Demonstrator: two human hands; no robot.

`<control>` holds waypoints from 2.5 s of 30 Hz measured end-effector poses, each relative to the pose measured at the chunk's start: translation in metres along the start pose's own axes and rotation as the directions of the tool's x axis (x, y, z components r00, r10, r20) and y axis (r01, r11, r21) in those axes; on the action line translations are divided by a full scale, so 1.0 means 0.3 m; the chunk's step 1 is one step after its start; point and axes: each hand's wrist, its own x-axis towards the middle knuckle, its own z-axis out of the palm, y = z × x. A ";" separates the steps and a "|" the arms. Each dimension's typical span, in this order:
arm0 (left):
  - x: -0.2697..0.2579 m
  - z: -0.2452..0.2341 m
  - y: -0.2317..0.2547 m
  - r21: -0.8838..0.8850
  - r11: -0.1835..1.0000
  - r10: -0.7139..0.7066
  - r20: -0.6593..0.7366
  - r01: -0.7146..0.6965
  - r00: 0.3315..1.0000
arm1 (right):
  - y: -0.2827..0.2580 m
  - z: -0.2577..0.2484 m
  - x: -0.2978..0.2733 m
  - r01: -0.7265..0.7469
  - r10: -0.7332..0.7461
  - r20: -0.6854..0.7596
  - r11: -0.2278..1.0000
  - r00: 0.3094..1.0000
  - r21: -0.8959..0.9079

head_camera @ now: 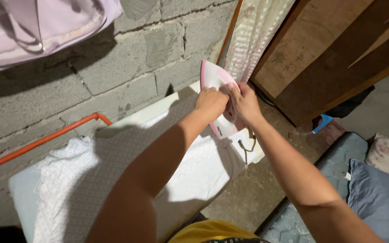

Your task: The person irons a white shirt using a pink iron on an ironing board.

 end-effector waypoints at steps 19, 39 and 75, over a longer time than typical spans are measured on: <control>-0.456 0.160 -0.334 -0.236 0.800 -0.597 -0.397 0.551 0.697 | 0.116 0.390 -0.257 0.097 0.283 0.464 0.762 0.839 -0.640; -0.654 0.262 -0.351 0.022 0.629 -0.760 0.226 0.777 0.609 | 0.550 0.144 0.307 -0.079 0.309 0.079 0.468 0.948 -0.880; -1.545 0.052 -0.940 -0.253 0.038 -0.994 -0.113 0.967 0.009 | -0.030 0.840 -0.306 0.673 0.173 0.792 0.441 0.585 -0.593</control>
